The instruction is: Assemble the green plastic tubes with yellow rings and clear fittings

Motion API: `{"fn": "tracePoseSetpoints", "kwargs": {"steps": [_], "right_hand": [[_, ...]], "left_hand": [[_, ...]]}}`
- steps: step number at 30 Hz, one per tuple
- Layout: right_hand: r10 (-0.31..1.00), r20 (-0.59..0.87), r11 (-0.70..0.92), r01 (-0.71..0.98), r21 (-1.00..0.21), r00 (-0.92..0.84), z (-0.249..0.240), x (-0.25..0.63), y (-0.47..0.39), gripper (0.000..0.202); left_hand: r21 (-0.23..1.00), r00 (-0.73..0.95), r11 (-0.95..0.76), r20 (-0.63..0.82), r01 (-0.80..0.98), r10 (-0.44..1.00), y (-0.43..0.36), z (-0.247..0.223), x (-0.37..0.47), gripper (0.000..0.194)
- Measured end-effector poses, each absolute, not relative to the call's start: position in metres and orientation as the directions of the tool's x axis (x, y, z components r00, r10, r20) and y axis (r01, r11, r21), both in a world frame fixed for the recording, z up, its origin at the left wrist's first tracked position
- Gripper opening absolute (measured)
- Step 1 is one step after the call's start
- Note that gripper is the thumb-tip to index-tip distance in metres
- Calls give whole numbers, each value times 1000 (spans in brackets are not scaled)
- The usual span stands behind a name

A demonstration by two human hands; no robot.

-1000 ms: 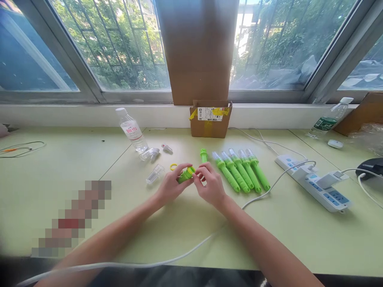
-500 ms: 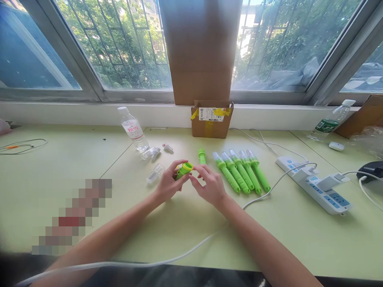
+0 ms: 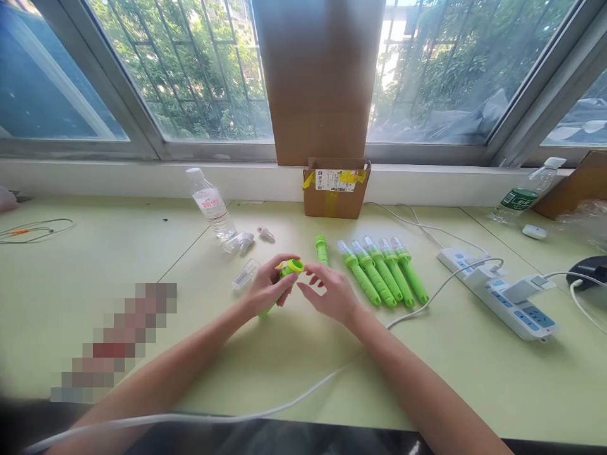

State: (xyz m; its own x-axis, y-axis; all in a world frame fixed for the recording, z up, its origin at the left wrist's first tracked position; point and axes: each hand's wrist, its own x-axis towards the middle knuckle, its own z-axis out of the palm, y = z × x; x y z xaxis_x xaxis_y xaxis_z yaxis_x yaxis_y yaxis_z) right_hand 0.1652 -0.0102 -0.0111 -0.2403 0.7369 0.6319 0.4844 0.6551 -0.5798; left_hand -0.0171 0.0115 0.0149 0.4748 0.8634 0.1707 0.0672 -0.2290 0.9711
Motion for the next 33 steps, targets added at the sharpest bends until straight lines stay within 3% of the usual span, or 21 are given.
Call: {"fn": "tracePoseSetpoints", "kwargs": {"steps": [13,24,30,33], "right_hand": [[845,522,532,273,-801,-115,-5,152,-20,12],[855,500,519,246,-819,-139,5,159,-28,12],[888,456,459,157,-874,-56,5,155,-25,13],[866,501,497,163,-853,-19,6,152,-24,14]], "left_hand": [[990,583,-136,96,25,806,9,21,-16,42],[998,635,-41,8,37,773,7,22,-14,52],[999,661,32,0,-36,751,9,25,-15,39],[993,688,97,-22,-70,726,11,26,-17,34]]}}
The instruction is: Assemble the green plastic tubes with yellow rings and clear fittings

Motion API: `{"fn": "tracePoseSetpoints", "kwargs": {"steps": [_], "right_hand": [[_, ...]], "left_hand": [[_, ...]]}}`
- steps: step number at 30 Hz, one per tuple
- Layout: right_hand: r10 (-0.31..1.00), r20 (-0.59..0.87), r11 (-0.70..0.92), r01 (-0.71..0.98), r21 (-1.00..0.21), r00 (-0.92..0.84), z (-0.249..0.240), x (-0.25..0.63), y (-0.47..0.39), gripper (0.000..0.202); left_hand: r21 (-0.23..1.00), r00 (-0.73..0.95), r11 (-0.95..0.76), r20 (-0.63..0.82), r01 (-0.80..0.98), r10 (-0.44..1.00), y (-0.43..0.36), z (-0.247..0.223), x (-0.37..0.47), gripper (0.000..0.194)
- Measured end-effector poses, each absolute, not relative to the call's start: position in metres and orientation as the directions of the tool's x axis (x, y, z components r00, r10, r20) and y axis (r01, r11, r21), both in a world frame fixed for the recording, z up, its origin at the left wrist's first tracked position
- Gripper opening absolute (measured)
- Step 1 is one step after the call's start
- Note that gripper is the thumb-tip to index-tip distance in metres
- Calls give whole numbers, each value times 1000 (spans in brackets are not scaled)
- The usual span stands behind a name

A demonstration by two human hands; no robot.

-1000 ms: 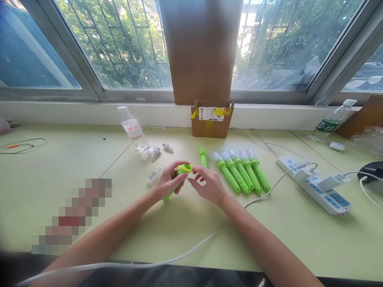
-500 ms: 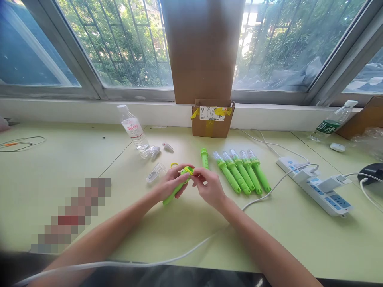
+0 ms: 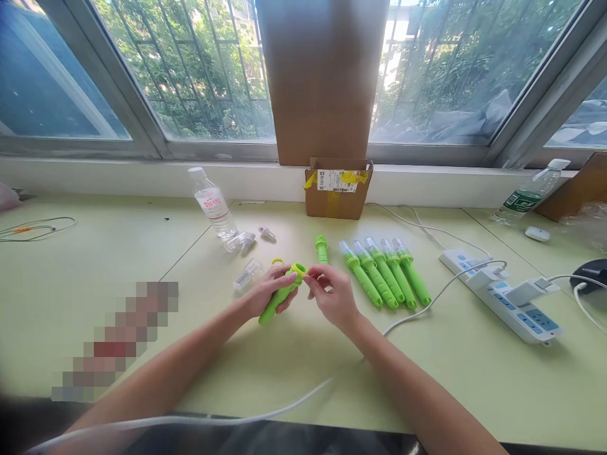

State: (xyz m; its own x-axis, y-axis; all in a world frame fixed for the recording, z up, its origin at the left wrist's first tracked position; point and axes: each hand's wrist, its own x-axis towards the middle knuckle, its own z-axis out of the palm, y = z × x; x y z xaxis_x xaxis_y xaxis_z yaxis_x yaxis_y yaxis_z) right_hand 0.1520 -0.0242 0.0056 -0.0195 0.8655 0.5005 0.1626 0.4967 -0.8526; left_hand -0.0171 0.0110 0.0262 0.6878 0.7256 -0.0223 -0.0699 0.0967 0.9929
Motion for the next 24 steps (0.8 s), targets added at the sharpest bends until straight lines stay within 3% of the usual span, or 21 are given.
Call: {"fn": "tracePoseSetpoints", "kwargs": {"steps": [7,24], "right_hand": [[777,629,608,292,-738,-28,0,152,-26,9],[836,548,520,299,-800,12,-8,152,-22,13]], "left_hand": [[980,732,175,-52,-92,679,11,24,-19,31],[974,721,225,-137,-27,680,14,26,-19,36]]}}
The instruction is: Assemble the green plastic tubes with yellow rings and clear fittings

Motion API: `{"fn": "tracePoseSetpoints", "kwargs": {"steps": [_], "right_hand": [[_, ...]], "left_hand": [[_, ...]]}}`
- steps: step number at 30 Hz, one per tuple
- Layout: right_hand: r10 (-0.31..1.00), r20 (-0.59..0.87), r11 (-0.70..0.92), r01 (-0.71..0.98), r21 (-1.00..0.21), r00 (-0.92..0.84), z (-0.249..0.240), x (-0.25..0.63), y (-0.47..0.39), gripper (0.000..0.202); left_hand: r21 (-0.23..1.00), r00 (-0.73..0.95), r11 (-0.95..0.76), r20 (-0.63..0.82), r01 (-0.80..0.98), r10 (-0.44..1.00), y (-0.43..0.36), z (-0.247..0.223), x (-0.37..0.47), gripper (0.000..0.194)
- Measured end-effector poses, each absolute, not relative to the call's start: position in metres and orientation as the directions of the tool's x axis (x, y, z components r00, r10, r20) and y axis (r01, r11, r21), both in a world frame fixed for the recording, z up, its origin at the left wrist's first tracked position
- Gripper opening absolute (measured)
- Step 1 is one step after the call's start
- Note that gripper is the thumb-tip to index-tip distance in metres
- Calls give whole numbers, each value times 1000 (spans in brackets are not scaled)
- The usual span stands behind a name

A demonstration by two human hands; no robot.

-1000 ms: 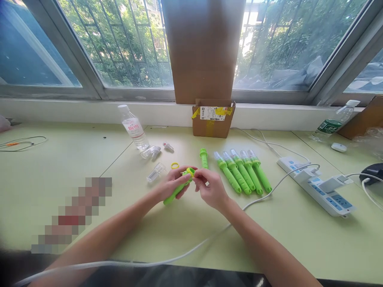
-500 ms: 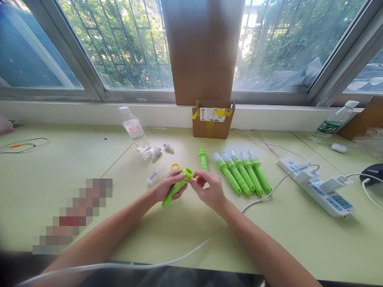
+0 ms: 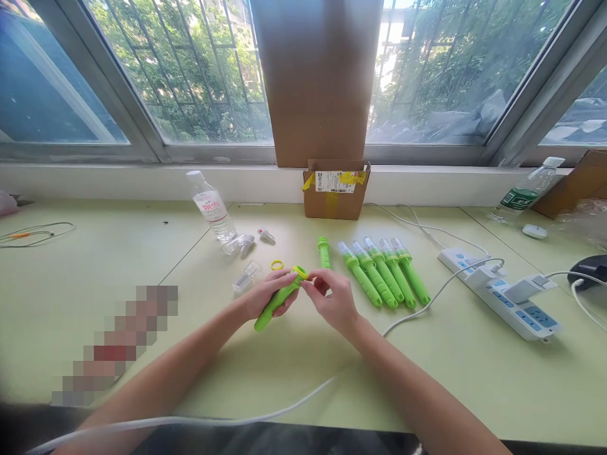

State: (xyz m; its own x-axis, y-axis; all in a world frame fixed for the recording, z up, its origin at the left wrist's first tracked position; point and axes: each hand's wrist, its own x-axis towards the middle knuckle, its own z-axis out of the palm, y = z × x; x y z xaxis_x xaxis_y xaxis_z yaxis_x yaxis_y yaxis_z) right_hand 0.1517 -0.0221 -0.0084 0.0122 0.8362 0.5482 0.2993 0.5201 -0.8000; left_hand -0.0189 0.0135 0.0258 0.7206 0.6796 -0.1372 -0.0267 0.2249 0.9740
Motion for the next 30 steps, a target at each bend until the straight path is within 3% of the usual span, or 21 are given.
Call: {"fn": "tracePoseSetpoints", "kwargs": {"steps": [8,16,23,30], "right_hand": [[903,423,413,125,-902,74,-2,145,-27,21],[926,374,368,106,-924,47,-2,146,-30,19],[896,438,444,190,-876,-73,-2,151,-24,18],[861,500,505,287,-814,-97,-6,150,-21,27]], "left_hand": [[997,693,65,-81,49,717,9,32,-19,37],[994,667,-57,-16,89,745,10,30,-19,32],[984,700,180,-138,13,701,12,26,-23,32],[985,588,175,-148,11,795,16,24,-19,37]]}}
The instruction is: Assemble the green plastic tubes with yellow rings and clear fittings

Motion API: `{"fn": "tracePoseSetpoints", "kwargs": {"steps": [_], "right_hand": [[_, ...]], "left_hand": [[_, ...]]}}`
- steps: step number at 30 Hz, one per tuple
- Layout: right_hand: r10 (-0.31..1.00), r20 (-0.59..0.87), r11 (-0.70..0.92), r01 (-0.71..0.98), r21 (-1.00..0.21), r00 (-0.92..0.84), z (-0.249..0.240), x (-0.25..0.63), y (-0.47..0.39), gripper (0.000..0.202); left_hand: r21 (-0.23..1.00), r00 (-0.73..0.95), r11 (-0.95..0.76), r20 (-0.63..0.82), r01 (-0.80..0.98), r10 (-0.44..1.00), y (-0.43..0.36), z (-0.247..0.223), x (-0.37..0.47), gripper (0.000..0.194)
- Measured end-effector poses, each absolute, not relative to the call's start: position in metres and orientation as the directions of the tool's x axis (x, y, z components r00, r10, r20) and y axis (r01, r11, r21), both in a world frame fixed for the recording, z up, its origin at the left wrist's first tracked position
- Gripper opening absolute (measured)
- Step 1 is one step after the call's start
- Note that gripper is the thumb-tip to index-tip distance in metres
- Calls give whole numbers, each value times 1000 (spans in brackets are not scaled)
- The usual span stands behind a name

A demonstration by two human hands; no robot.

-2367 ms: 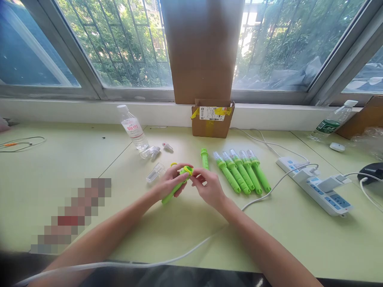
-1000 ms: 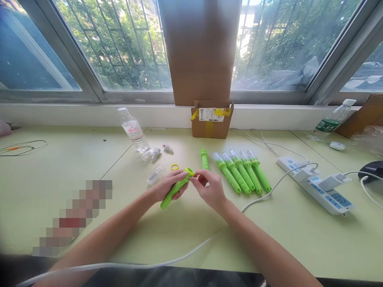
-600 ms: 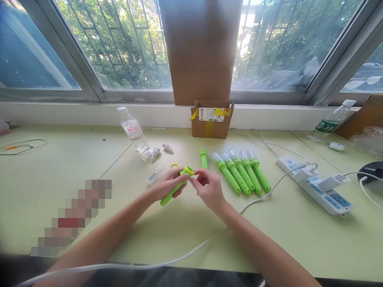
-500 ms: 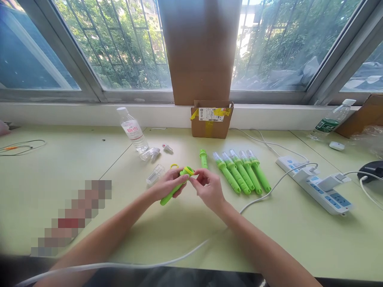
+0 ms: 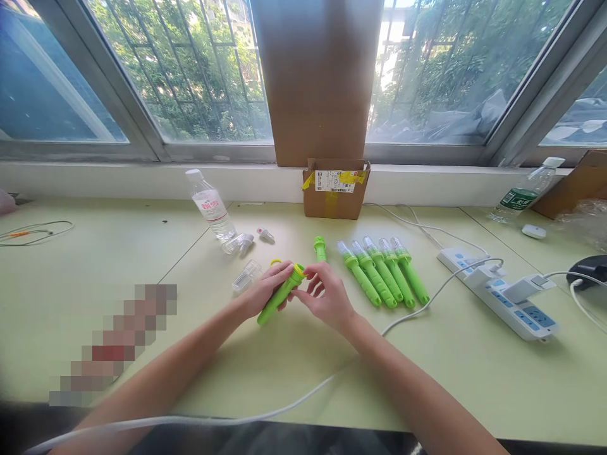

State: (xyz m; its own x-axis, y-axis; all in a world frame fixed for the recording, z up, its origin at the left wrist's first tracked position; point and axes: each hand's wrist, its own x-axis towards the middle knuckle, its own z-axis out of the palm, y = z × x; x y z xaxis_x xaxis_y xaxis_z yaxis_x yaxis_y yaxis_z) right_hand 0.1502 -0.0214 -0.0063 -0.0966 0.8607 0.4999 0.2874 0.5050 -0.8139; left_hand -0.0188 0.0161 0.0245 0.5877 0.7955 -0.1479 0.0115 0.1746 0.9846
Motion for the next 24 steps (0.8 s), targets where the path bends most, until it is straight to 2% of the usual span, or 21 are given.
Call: {"fn": "tracePoseSetpoints", "kwargs": {"steps": [8,16,24], "right_hand": [[835,549,525,350,-776,-36,-5,146,-21,23],[852,522,496,400,-771,-52,-8,148,-17,25],[875,484,446,437,-781,-29,-12,148,-16,25]], "left_hand": [[987,593,160,-142,23,793,14,12,-16,44],[956,615,293,-216,-25,759,16,11,-14,46],[944,658,322,-286,70,696,22,11,-18,49]]}}
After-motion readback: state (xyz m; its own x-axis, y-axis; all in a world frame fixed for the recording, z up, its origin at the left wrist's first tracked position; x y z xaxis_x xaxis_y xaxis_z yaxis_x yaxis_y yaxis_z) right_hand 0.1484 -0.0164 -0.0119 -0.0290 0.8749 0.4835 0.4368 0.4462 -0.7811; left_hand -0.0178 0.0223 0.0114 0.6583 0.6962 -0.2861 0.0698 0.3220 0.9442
